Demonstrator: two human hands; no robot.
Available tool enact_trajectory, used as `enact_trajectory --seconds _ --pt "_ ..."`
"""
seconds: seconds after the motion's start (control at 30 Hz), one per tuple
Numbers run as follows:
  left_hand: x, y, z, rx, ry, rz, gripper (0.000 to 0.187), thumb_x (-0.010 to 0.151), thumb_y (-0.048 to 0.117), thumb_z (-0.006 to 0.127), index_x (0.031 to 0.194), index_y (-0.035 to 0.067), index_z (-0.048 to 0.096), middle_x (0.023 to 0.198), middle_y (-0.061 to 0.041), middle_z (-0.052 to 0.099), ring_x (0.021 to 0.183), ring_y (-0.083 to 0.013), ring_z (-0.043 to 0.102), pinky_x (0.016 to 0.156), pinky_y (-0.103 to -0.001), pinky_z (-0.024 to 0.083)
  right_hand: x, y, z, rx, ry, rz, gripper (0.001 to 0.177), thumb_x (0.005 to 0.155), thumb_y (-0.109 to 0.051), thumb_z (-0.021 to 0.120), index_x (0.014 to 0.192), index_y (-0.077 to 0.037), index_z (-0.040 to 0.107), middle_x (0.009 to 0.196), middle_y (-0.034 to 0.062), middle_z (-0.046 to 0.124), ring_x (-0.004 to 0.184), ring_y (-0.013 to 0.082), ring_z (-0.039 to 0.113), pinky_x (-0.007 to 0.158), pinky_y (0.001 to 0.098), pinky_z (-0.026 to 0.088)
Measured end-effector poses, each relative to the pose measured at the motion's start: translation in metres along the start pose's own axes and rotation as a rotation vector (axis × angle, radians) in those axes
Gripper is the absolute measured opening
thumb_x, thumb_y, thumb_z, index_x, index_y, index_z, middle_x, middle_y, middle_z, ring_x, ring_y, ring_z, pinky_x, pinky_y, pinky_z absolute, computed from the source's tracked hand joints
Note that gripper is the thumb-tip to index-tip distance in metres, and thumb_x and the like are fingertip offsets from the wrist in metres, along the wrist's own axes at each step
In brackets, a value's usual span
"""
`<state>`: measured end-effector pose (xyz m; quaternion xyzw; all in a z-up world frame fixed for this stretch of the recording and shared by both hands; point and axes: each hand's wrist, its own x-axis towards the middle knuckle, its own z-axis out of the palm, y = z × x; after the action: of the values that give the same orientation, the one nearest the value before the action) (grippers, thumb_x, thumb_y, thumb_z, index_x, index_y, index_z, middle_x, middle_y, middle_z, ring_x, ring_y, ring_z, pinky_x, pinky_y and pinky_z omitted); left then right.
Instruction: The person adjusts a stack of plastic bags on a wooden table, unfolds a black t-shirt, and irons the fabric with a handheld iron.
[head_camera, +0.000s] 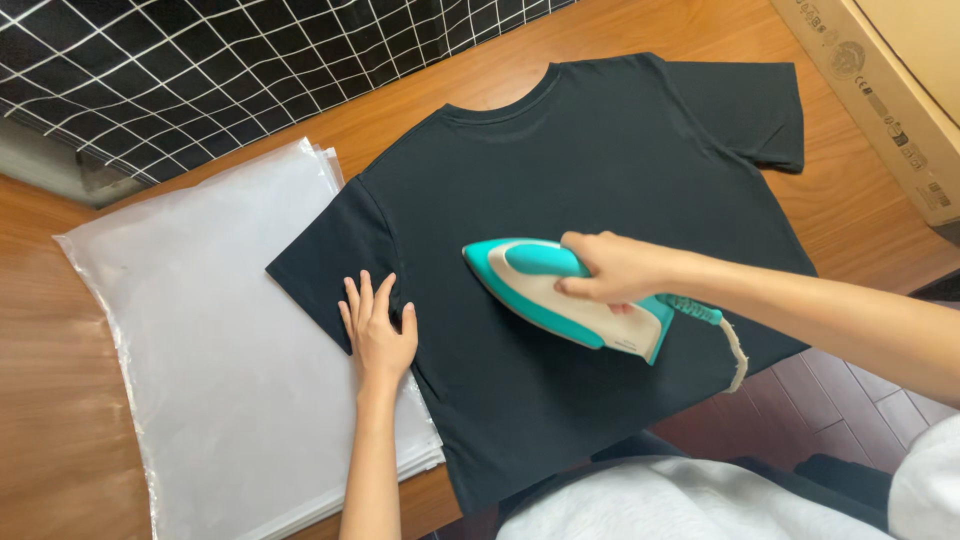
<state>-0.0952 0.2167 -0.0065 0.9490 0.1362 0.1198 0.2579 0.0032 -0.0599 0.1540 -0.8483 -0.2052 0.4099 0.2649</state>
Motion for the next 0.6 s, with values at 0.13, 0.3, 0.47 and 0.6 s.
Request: enact_trajectory --seconds 0.13,0.3,0.47,0.6 --pt "-0.001 -0.003 0.004 -0.014 0.012 -0.003 0.045 0.080 0.024 0.057 0.124 0.020 0.049 0.142 -0.009 0.031 0.135 -0.0255 0.017 0.109 -0.043 0.008 -0.017 0.010 0.031 -0.133 -0.103 -0.088 0.030 0.075 -0.024 0.050 0.095 -0.002 0.046 0.049 0.0150 0.060 0.034 0.0175 0.059 0.033 0.0235 0.052" --pt "0.001 -0.009 0.002 -0.063 0.005 0.005 0.045 0.080 0.025 0.058 0.124 0.020 0.050 0.141 -0.009 0.033 0.134 -0.0258 0.020 0.109 -0.044 0.009 -0.037 0.017 0.056 -0.151 0.001 -0.080 0.034 0.077 -0.025 0.053 0.100 0.000 0.051 0.056 0.0194 0.060 0.040 0.0267 0.061 0.034 0.0285 0.051" --pt "0.002 -0.016 -0.010 -0.186 0.023 0.018 0.036 0.086 0.025 0.049 0.122 0.019 0.051 0.139 -0.009 0.036 0.133 -0.0260 0.022 0.109 -0.044 0.012 -0.018 0.006 0.032 0.090 0.173 0.089 0.029 0.075 -0.022 0.057 0.089 0.003 0.051 0.048 0.0199 0.058 0.033 0.0248 0.058 0.031 0.0301 0.049" --pt "0.005 -0.030 -0.014 -0.204 0.072 0.052 0.033 0.090 0.023 0.041 0.121 0.019 0.052 0.136 -0.008 0.040 0.131 -0.0248 0.025 0.108 -0.043 0.014 0.015 -0.010 0.006 0.269 0.298 0.176 0.030 0.078 -0.023 0.056 0.078 0.006 0.047 0.039 0.0200 0.051 0.028 0.0268 0.053 0.027 0.0337 0.045"
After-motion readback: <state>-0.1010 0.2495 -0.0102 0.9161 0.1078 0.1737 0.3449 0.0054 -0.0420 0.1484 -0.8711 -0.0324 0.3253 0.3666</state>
